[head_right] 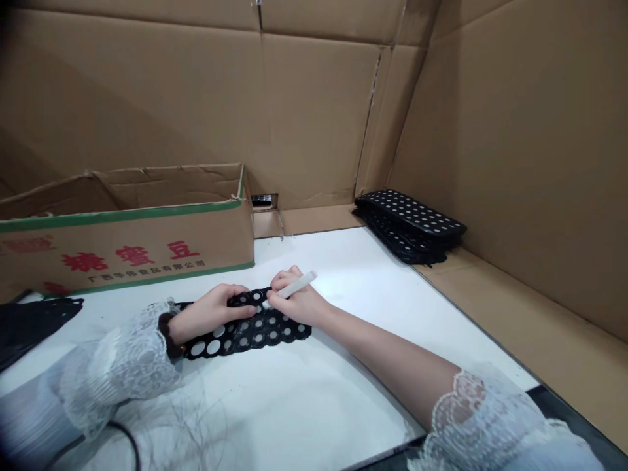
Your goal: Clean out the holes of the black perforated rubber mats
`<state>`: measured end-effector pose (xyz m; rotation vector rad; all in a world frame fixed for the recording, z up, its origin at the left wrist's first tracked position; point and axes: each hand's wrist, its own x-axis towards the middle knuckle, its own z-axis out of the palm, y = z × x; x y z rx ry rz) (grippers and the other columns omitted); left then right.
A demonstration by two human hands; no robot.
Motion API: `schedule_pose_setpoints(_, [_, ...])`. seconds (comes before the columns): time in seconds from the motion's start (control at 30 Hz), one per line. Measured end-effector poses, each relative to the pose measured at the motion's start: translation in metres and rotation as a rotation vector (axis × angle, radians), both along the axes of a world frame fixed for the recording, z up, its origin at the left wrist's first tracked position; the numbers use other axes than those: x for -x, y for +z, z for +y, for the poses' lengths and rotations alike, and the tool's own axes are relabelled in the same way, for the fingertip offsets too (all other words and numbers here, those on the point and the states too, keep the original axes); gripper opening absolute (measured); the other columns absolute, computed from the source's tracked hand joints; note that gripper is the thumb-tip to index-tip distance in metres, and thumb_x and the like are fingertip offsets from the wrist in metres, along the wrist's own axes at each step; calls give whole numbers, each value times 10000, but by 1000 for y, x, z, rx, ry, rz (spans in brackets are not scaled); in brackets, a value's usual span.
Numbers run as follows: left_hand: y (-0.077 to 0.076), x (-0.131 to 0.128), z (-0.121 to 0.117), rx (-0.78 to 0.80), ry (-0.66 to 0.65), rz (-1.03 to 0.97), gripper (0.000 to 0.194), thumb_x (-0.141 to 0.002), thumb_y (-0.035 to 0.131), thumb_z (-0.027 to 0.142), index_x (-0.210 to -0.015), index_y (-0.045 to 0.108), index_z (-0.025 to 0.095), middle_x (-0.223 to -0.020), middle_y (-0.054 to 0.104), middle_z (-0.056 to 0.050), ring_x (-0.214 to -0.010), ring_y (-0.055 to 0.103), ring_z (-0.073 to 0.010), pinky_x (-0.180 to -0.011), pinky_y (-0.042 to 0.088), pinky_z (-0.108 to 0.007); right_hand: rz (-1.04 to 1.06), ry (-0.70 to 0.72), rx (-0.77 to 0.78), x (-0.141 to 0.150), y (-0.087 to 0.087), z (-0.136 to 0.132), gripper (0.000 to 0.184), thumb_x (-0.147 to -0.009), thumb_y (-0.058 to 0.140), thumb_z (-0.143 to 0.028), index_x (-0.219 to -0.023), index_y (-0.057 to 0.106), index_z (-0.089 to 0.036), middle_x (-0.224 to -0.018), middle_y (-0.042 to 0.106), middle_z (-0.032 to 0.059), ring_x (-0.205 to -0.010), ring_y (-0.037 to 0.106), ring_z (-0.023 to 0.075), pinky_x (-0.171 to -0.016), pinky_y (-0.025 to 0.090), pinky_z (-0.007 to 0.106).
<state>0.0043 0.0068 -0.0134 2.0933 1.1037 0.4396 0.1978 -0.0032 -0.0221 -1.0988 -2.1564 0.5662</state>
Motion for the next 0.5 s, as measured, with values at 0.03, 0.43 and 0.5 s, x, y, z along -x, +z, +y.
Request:
schedule_pose_setpoints(0.03, [0,0,0,-14,11,3,222,-701,510,366,-705,535,146,-704,543,16,-673,488,-144,-614,358,-232,-11,3,-12,0,0,0,234,-776,455,-213,-548,492,-176,-762,560,14,-809,393,160,-768,340,325])
schedule_pose_setpoints(0.43, [-2,-6,-7,37,70,-93,168,-720,479,307,-732,501,141,-732,538,-1,-717,490,-157,-672,386,-262,-277,-129,-303,17,-9,-6,189,-796,431,-225,-646,534,-174,-833,530,55,-800,351,181,-707,327,323])
schedule_pose_setpoints(0.5, [-1,-5,-7,32,45,-110,176,-729,477,315,-743,502,141,-756,541,-3,-746,491,-161,-705,388,-269,-303,-143,-330,19,-9,-5,190,-800,420,-227,-661,539,-173,-822,530,59,-796,354,183,-703,326,322])
